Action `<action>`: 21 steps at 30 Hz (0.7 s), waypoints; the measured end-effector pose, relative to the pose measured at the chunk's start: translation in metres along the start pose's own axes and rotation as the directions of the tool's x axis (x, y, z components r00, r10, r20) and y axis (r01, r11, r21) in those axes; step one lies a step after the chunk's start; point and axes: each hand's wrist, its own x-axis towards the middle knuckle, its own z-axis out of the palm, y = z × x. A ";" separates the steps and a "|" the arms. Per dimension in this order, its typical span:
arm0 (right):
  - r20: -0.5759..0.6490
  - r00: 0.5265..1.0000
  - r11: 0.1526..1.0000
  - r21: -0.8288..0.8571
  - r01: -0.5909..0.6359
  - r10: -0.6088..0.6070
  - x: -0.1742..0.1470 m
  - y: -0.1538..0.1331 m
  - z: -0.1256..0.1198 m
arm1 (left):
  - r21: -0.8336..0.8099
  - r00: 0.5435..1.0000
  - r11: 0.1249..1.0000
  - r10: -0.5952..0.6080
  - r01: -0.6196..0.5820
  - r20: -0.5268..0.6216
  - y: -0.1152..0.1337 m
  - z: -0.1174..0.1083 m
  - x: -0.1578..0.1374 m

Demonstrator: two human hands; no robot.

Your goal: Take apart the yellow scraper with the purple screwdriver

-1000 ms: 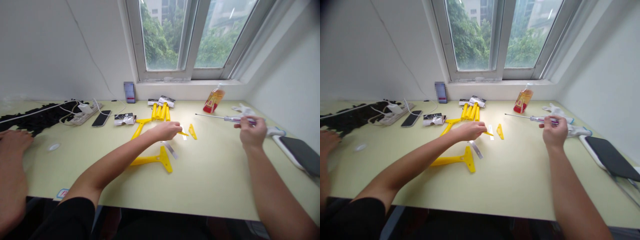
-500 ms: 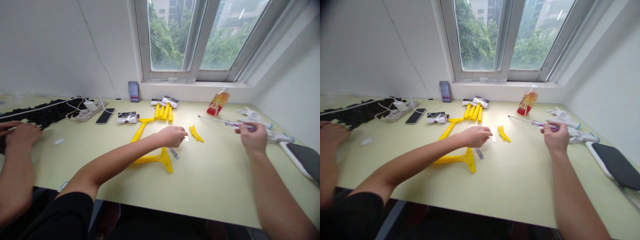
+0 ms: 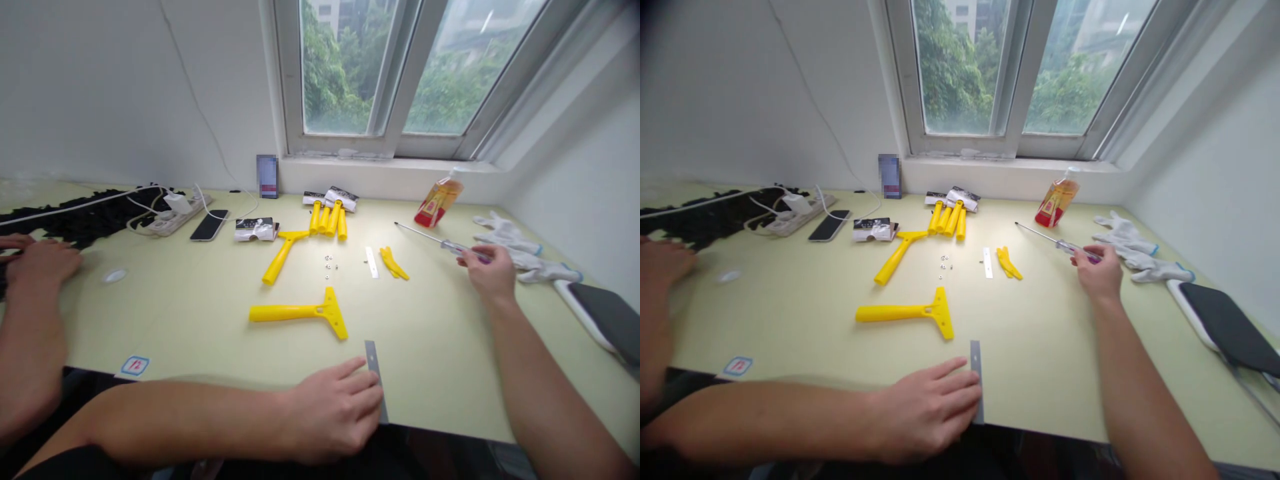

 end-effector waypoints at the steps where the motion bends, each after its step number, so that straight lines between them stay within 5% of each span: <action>1: -0.002 1.000 1.000 0.002 0.001 -0.001 0.000 0.000 0.000 | 0.007 0.999 1.000 0.020 -0.019 -0.031 0.004 0.002 -0.004; 6: -0.010 1.000 1.000 0.015 0.006 -0.005 -0.002 -0.003 0.001 | -0.014 0.988 0.996 0.091 -0.093 -0.128 0.010 0.006 -0.012; 10: -0.030 1.000 1.000 0.018 0.009 -0.009 0.000 -0.004 0.001 | -0.116 0.987 0.989 0.074 -0.091 -0.143 -0.014 -0.008 0.005; 13: -0.039 0.999 1.000 0.012 0.020 -0.019 0.001 -0.002 0.001 | -0.244 0.973 0.966 -0.139 0.091 -0.187 -0.063 -0.017 0.040; 17: -0.037 0.999 0.999 0.005 0.040 -0.040 0.001 -0.001 0.001 | -0.542 0.786 0.710 -0.603 0.450 -0.137 -0.149 -0.008 0.097; 21: -0.042 0.997 0.998 0.007 0.059 -0.058 0.000 -0.003 0.001 | -0.474 0.726 0.677 -0.680 0.563 -0.108 -0.202 0.014 0.123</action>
